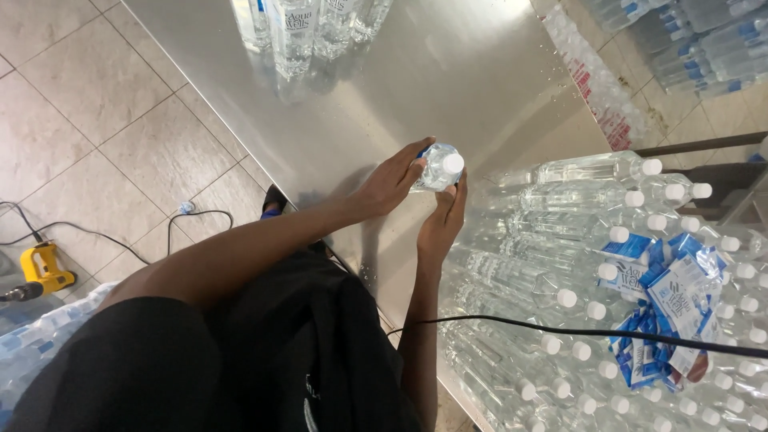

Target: The person is manually applying labels to clear plastic water bottles on a stainless steel table.

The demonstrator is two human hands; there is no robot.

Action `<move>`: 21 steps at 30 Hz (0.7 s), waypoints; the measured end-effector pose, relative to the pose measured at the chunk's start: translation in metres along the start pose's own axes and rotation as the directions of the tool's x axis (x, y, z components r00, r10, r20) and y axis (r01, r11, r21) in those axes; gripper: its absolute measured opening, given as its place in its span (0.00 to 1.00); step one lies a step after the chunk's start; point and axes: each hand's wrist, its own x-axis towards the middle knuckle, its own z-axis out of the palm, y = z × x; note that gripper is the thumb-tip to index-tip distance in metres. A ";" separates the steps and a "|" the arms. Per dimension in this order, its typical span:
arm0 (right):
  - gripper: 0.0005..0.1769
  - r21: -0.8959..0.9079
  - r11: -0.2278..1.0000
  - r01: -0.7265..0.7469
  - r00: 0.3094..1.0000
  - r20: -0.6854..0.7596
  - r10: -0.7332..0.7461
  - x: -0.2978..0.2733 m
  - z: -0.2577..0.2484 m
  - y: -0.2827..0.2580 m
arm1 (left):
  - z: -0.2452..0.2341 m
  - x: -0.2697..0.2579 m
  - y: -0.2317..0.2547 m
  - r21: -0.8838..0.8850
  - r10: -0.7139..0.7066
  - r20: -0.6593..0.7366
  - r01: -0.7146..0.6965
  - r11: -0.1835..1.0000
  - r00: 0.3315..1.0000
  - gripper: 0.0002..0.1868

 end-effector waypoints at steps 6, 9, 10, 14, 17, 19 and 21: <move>0.29 0.028 0.997 0.074 0.997 -0.005 -0.074 0.007 -0.003 0.022 | -0.006 0.002 0.007 -0.002 -0.054 0.022 0.055 0.999 0.998 0.32; 0.30 0.047 0.995 0.091 0.996 0.009 -0.092 0.005 0.000 0.030 | -0.005 0.004 -0.002 -0.005 -0.065 0.033 0.065 0.998 0.997 0.33; 0.30 0.044 0.995 0.090 0.996 0.011 -0.090 0.004 -0.002 0.030 | -0.004 0.005 -0.003 -0.008 -0.067 0.032 0.067 0.998 0.997 0.33; 0.30 0.069 0.994 0.088 0.996 0.019 -0.090 0.007 -0.003 0.026 | -0.004 0.010 -0.014 -0.025 -0.096 0.035 0.097 0.995 0.995 0.34; 0.30 0.079 0.992 0.094 0.995 0.017 -0.096 0.009 -0.003 0.023 | -0.004 0.010 -0.012 -0.034 -0.090 0.036 0.091 0.995 0.995 0.36; 0.30 0.084 0.992 0.093 0.995 0.015 -0.094 0.008 -0.001 0.023 | -0.007 0.008 -0.009 -0.039 -0.085 0.042 0.087 0.995 0.995 0.36; 0.29 0.075 0.992 0.106 0.994 0.013 -0.107 0.006 -0.001 0.027 | -0.008 0.006 -0.006 -0.038 -0.048 0.011 0.049 0.998 0.999 0.33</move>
